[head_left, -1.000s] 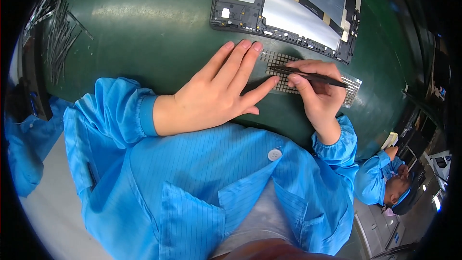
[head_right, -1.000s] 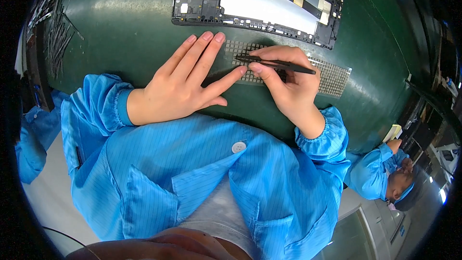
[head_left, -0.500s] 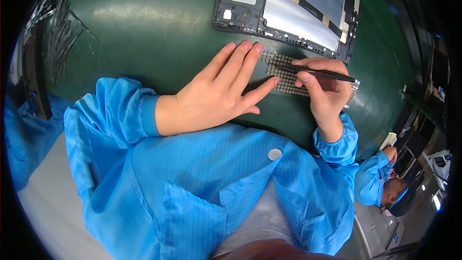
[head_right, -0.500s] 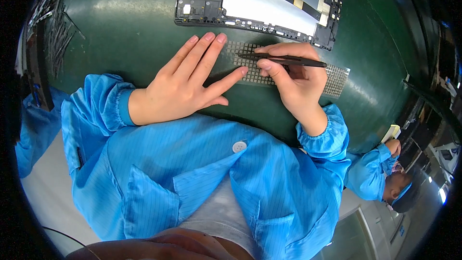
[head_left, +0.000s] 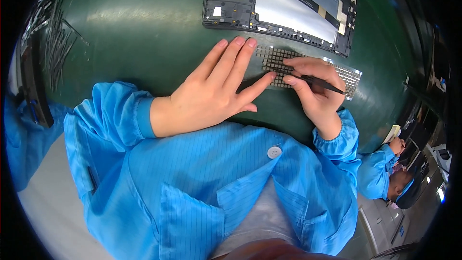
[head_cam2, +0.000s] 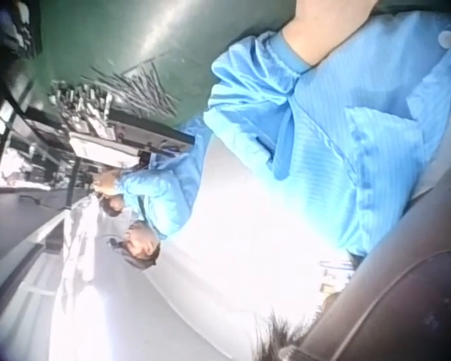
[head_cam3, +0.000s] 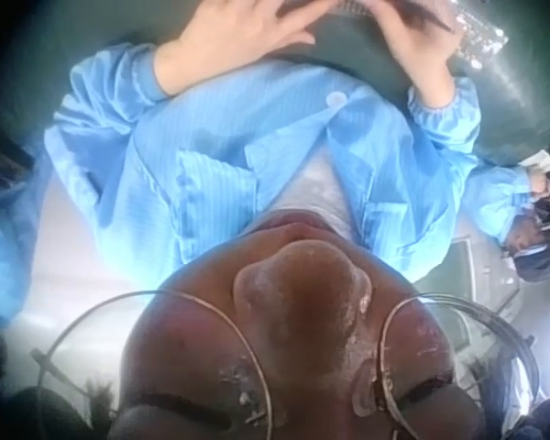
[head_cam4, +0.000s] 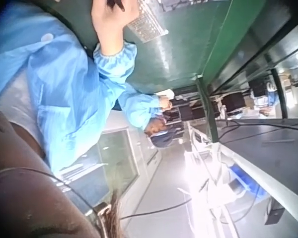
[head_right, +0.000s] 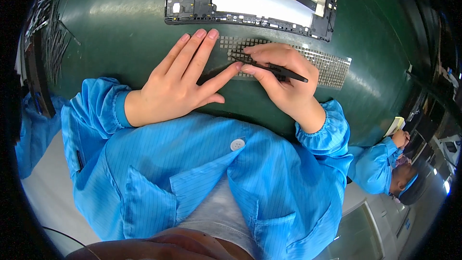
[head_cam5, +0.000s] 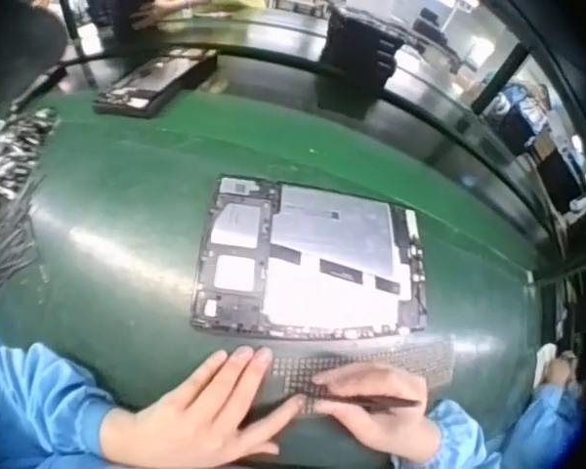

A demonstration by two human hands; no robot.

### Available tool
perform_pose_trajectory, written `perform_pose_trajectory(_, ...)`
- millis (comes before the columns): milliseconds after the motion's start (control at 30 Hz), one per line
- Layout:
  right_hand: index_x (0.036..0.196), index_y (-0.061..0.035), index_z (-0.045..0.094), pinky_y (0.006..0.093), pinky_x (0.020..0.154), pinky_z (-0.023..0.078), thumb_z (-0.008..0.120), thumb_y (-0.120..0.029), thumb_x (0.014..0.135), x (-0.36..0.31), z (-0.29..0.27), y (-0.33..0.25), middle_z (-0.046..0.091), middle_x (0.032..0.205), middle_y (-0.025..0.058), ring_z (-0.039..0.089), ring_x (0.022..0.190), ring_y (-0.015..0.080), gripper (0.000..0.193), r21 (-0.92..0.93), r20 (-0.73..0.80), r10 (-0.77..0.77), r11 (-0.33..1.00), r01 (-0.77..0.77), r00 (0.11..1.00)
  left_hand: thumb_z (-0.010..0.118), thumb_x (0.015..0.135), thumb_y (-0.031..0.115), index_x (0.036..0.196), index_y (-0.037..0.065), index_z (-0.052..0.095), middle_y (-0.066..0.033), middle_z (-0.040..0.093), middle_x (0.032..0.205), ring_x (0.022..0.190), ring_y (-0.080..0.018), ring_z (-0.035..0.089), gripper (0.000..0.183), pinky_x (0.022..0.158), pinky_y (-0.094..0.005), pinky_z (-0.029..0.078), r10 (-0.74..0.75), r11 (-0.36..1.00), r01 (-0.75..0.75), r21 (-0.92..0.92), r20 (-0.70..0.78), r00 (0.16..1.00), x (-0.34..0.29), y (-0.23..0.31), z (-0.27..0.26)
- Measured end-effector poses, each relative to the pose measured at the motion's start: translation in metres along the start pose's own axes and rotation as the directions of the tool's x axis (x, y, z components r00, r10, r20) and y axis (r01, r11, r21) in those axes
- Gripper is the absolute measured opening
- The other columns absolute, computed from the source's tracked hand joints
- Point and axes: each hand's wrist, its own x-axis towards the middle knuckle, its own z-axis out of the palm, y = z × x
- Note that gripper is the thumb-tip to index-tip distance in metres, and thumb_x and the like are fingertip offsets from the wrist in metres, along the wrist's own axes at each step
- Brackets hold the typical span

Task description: Assembling small components onto a tablet frame using tweezers on a production line.

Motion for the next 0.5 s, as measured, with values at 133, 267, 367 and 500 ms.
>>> perform_pose_trajectory(133,0.094,0.0049,0.059,0.0279,0.075,0.055,0.071,0.002,0.079,0.0000,0.0072,-0.0077,0.067,0.095,0.0159,0.067,0.086,0.0193,0.020,0.201,-0.094,0.241,0.955,-0.219,0.966,0.061,0.069,0.053,0.134,0.024,0.050,-0.0285,0.044,0.135,0.123,-0.0379,0.047,0.072,0.104,-0.0447,0.038,0.007,1.000,-0.007,0.003,0.007,1.000,-0.0028,-0.0020,0.0015)
perform_pose_trajectory(267,0.096,0.0051,0.059,0.0264,0.073,0.056,0.071,0.002,0.080,-0.0018,0.0106,-0.0013,0.067,0.095,0.0152,0.067,0.085,0.0185,0.020,0.098,-0.084,0.093,0.992,-0.084,0.992,0.061,0.068,0.053,0.134,0.024,0.051,-0.0286,0.043,0.135,0.123,-0.0382,0.046,0.072,0.104,-0.0445,0.038,0.006,1.000,-0.005,0.011,-0.005,1.000,-0.0048,-0.0021,0.0034)
perform_pose_trajectory(367,0.097,0.0052,0.059,0.0256,0.071,0.056,0.071,0.001,0.080,0.0005,0.0093,-0.0071,0.067,0.094,0.0145,0.068,0.084,0.0178,0.021,0.125,-0.090,0.211,0.972,-0.199,0.973,0.061,0.068,0.053,0.134,0.024,0.051,-0.0284,0.043,0.135,0.123,-0.0382,0.046,0.073,0.104,-0.0443,0.038,0.000,1.000,0.000,0.004,-0.003,1.000,-0.0040,-0.0016,0.0030)
perform_pose_trajectory(500,0.095,0.0046,0.060,0.0251,0.071,0.056,0.071,0.001,0.080,0.0003,0.0098,-0.0042,0.068,0.093,0.0138,0.068,0.083,0.0167,0.020,0.046,-0.095,0.188,0.982,-0.184,0.978,0.062,0.067,0.052,0.134,0.025,0.051,-0.0282,0.043,0.136,0.123,-0.0380,0.046,0.073,0.104,-0.0443,0.039,-0.004,1.000,0.004,-0.003,0.002,1.000,-0.0042,-0.0010,0.0025)
